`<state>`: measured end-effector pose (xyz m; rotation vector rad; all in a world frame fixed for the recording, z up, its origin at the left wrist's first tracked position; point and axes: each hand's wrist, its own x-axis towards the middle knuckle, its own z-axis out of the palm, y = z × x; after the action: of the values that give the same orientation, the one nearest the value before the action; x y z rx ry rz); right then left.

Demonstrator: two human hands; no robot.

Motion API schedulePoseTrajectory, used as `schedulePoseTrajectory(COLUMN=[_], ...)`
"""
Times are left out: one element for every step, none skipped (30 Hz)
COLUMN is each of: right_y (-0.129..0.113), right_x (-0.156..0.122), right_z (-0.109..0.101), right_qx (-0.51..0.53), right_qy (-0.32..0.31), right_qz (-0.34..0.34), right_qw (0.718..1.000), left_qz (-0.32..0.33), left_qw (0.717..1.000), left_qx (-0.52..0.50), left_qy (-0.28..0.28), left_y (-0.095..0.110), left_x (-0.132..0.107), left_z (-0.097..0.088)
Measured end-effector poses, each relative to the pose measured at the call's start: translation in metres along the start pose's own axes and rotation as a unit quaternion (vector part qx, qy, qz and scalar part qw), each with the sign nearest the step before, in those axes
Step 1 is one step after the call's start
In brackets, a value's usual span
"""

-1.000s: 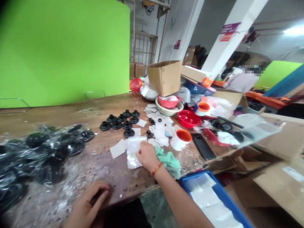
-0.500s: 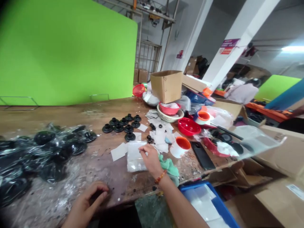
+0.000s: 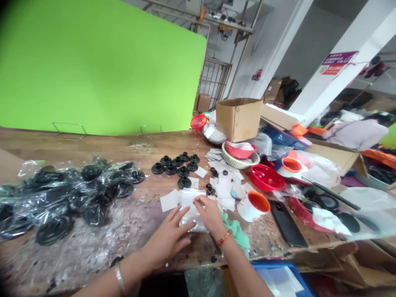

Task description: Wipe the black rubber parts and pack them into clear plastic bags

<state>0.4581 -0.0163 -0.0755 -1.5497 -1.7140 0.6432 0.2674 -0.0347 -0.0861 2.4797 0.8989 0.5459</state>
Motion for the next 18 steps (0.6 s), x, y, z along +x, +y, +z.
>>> schedulePoseTrajectory(right_y=[0.0, 0.001, 0.002, 0.005, 0.008, 0.012, 0.015, 0.017, 0.018, 0.017, 0.014, 0.008, 0.0, -0.009, -0.02, -0.032, -0.043, -0.054], right_x=[0.001, 0.003, 0.005, 0.007, 0.01, 0.013, 0.017, 0.021, 0.025, 0.029, 0.032, 0.033, 0.034, 0.032, 0.03, 0.026, 0.022, 0.017], right_z=[0.002, 0.004, 0.006, 0.006, 0.005, 0.002, -0.002, -0.009, -0.016, -0.024, -0.03, -0.035, -0.038, -0.037, -0.033, -0.026, -0.017, -0.007], right_qx=[-0.003, -0.006, -0.006, -0.001, 0.011, 0.027, 0.048, 0.07, 0.088, 0.096, 0.095, 0.089, 0.082, 0.08, 0.085, 0.098, 0.114, 0.128], right_qy=[-0.008, -0.013, -0.015, -0.011, 0.003, 0.03, 0.07, 0.12, 0.177, 0.231, 0.27, 0.285, 0.27, 0.228, 0.165, 0.09, 0.016, -0.05], right_qz=[0.004, 0.01, 0.018, 0.03, 0.047, 0.068, 0.09, 0.109, 0.122, 0.126, 0.122, 0.112, 0.099, 0.085, 0.074, 0.065, 0.06, 0.056], right_qw=[1.0, 1.0, 1.0, 0.999, 0.999, 0.997, 0.992, 0.984, 0.973, 0.96, 0.95, 0.948, 0.954, 0.967, 0.98, 0.989, 0.992, 0.989], left_qz=[0.004, 0.005, 0.006, 0.006, 0.009, 0.014, 0.019, 0.023, 0.022, 0.019, 0.014, 0.007, -0.006, -0.029, -0.063, -0.104, -0.143, -0.173], left_qw=[1.0, 0.998, 0.997, 0.996, 0.996, 0.996, 0.996, 0.997, 0.998, 0.999, 0.999, 1.0, 0.998, 0.994, 0.983, 0.964, 0.936, 0.904], left_qx=[0.029, 0.053, 0.069, 0.079, 0.083, 0.082, 0.077, 0.066, 0.052, 0.035, 0.012, -0.018, -0.058, -0.107, -0.161, -0.217, -0.272, -0.327], left_qy=[-0.009, -0.019, -0.027, -0.032, -0.034, -0.033, -0.03, -0.027, -0.025, -0.025, -0.027, -0.023, -0.01, 0.019, 0.062, 0.117, 0.171, 0.214], left_y=[-0.002, -0.004, -0.007, -0.01, -0.013, -0.015, -0.017, -0.018, -0.018, -0.018, -0.017, -0.016, -0.015, -0.014, -0.014, -0.013, -0.013, -0.014], left_x=[0.005, 0.008, 0.008, 0.007, 0.005, 0.002, 0.0, -0.002, -0.004, -0.005, -0.006, -0.006, -0.007, -0.007, -0.007, -0.007, -0.008, -0.009], left_z=[0.009, 0.018, 0.025, 0.032, 0.036, 0.04, 0.041, 0.042, 0.043, 0.042, 0.041, 0.04, 0.037, 0.033, 0.027, 0.019, 0.009, -0.002])
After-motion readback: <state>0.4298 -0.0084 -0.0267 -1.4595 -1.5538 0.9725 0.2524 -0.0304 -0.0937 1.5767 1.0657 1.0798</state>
